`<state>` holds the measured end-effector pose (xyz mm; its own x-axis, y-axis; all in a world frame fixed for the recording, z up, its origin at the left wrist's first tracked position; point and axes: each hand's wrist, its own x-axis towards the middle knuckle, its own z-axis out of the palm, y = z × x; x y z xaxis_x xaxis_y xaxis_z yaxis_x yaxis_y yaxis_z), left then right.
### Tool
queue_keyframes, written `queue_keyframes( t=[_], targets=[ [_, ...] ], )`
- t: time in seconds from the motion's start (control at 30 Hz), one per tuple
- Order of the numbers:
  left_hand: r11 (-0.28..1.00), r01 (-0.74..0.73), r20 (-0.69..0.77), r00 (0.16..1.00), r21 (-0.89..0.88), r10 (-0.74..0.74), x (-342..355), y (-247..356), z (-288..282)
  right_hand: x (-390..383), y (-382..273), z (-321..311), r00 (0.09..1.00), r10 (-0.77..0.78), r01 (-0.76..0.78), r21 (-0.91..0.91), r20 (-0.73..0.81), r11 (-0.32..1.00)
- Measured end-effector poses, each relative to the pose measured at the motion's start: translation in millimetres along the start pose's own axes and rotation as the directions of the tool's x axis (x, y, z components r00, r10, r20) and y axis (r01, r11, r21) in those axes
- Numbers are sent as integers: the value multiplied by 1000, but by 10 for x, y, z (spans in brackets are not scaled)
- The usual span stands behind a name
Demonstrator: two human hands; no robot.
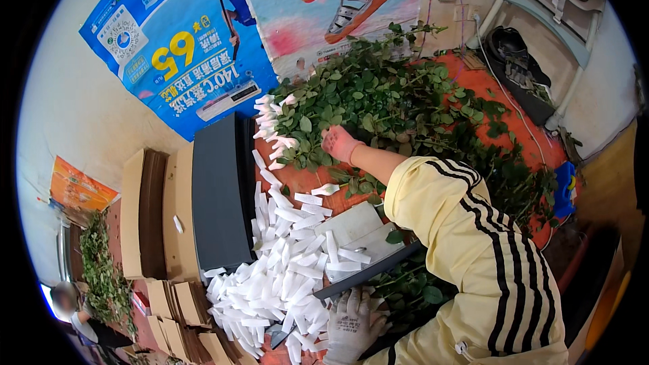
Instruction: The person arranges pink roses into a black box, placing white protective sleeves on individual flower heads and securing the stems into the box, eventually using a tape dispenser.
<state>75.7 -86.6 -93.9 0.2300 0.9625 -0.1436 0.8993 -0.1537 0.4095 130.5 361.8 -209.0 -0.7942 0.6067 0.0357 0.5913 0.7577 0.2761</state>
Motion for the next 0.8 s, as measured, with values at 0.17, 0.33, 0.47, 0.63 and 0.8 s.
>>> queue_keyframes(
  t=[0.17, 0.33, 0.47, 0.63, 0.8],
  targets=[
    [999, -31, -63, 998, -20, 30, -41, -28, 19, -320, -113, -107, 971, -189, 206, 118, -144, 971],
    [998, -31, -57, 998, -63, 27, -35, -66, 27, -337, 405, -533, 850, 452, -293, 470, -269, 833],
    [996, -37, -65, 997, -84, 31, -15, -71, 7, -178, 566, -603, 998, 40, -30, 190, -51, 981],
    [998, -51, -52, 997, -30, 50, 14, -48, -16, 16, 101, -136, 982, -107, 101, 45, 159, 994],
    [999, -33, -35, 999, 2, 33, 1, -39, -26, -5, -31, 113, 931, -212, 240, -60, 297, 969]
  ],
)
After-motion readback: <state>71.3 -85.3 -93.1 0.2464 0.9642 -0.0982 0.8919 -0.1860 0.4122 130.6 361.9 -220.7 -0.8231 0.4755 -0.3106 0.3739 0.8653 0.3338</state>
